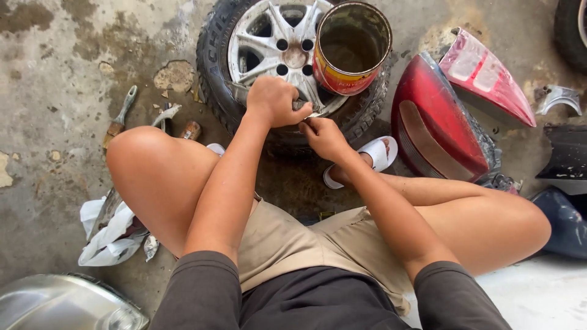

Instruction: Sanding and cleaning a metal engine component using sandpaper and a wire brush while sitting on the floor.

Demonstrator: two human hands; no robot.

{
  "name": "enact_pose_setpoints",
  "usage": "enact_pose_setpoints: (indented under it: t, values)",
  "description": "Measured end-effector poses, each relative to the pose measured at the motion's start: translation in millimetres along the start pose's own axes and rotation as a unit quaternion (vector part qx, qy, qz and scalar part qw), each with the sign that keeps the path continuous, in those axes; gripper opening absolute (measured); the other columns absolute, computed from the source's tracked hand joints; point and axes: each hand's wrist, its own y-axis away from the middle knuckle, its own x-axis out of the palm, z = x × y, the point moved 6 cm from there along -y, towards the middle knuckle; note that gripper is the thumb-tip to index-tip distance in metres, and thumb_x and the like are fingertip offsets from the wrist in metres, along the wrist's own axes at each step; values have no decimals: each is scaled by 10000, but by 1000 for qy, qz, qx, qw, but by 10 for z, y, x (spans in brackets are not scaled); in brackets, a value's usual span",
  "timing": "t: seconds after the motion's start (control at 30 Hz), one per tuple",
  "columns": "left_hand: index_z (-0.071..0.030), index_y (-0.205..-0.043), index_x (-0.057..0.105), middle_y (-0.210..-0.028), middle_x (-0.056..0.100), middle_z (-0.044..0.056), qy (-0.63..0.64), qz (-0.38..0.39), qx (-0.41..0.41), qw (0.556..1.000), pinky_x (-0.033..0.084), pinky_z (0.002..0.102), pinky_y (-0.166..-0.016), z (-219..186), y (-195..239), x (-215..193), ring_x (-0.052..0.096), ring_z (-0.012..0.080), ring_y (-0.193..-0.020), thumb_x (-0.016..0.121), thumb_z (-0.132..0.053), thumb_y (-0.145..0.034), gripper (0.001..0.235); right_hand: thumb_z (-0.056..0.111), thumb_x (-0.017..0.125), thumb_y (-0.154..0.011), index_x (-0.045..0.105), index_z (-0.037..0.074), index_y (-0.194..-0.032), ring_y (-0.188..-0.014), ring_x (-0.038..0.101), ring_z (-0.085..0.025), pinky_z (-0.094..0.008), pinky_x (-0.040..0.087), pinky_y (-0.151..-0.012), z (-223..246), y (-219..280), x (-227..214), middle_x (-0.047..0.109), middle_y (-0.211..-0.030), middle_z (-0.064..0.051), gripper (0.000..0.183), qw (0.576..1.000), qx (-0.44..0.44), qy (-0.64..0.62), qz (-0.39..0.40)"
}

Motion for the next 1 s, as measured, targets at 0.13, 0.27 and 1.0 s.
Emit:
enact_pose_setpoints:
  t: [0.13, 0.27, 1.0]
  values:
    - [-208, -579, 670, -506, 570, 55, 16, 16, -9, 1000, 541, 377, -627, 0, -21, -20, 645, 282, -590, 508, -672, -828, 551, 210, 614, -1006, 767, 14, -997, -907, 712, -419, -507, 518, -756, 324, 175, -324, 738, -872, -242, 248, 998, 13, 62, 7]
    - [-197, -612, 668, -538, 587, 78, 0, 28, -6, 1000, 547, 420, -642, -1, 29, 54, 662, 312, -630, 480, -699, -833, 580, 303, 594, -1016, 759, 133, -876, -723, 695, -279, -389, 524, -678, 76, 108, -265, 715, -707, -67, 274, 988, 47, 144, -19]
    - [-219, -607, 670, -557, 575, 92, -17, 5, -22, 1000, 551, 426, -631, 67, 61, 55, 674, 336, -642, 495, -733, -797, 575, 239, 568, -909, 641, 116, -773, -695, 741, -413, -523, 600, -632, -153, -221, 374, 684, -656, -131, 197, 902, -5, 431, -28]
